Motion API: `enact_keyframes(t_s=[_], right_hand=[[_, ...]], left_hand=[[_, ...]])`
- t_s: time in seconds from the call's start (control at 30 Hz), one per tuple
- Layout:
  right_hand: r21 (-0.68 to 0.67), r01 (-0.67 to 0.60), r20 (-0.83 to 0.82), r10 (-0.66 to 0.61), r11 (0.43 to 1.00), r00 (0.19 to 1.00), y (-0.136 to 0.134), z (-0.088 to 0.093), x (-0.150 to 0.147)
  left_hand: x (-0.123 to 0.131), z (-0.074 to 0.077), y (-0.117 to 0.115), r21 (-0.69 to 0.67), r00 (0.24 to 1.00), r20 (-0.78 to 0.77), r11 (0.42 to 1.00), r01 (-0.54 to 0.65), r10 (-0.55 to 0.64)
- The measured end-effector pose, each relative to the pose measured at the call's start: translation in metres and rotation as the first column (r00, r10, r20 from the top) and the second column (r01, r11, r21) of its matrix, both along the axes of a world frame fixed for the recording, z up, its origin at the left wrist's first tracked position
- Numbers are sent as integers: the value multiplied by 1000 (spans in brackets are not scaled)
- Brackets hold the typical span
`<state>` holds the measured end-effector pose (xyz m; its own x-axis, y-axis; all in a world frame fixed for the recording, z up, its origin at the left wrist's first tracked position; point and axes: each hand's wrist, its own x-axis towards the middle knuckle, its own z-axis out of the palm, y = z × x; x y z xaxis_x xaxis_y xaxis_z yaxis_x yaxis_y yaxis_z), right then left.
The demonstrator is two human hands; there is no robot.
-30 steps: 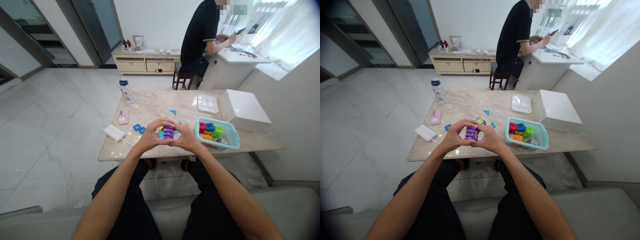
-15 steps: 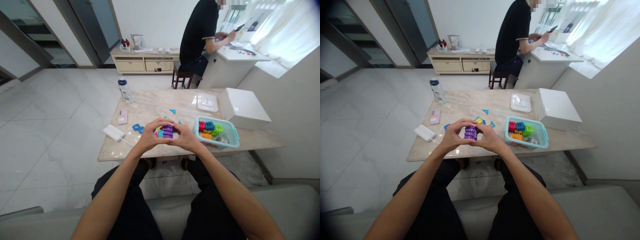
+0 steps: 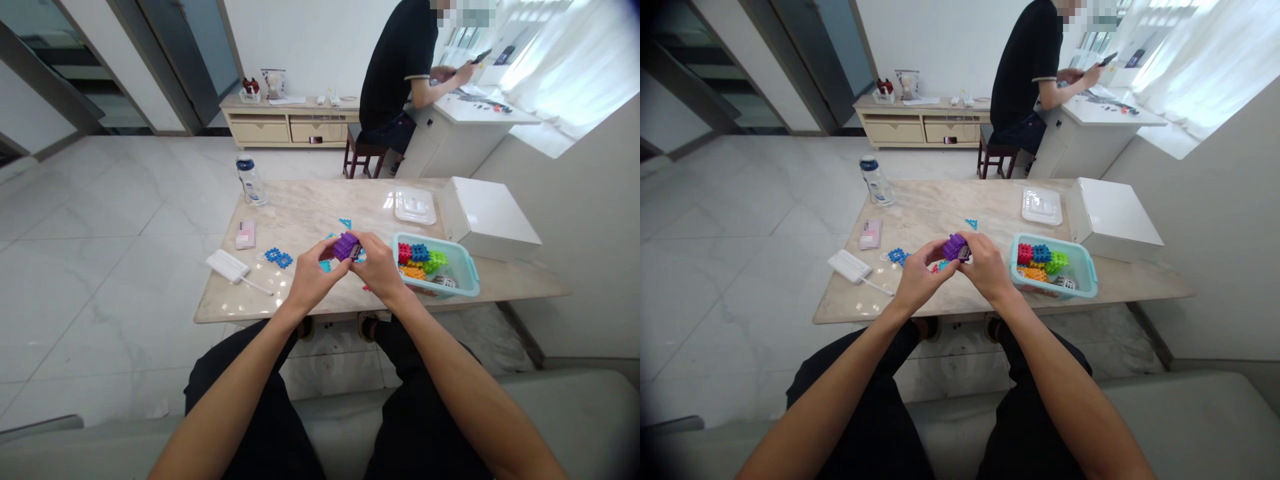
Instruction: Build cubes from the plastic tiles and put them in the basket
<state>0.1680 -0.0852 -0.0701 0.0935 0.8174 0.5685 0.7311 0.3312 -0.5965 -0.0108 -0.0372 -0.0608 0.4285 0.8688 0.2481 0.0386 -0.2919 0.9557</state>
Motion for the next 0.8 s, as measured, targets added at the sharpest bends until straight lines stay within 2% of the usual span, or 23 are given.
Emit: enact_keyframes(t_s=[0.2,0.4,0.63,0.8], right_hand=[[4,6,115,-7,1000,993,0,2,-12],[25,51,176,-55,998,983,-1,9,-21],[33,108,101,-111,994,989,-1,7,-22],[40,72,94,-75,997,993,-3,9,-25]], left_hand=[[5,2,-5,9,995,-8,995,-104,104],[4,-1,-5,52,987,-85,989,-135,139],[5,-3,-5,42,988,-50,989,-144,146],[5,-2,-4,85,980,-64,979,-185,191]])
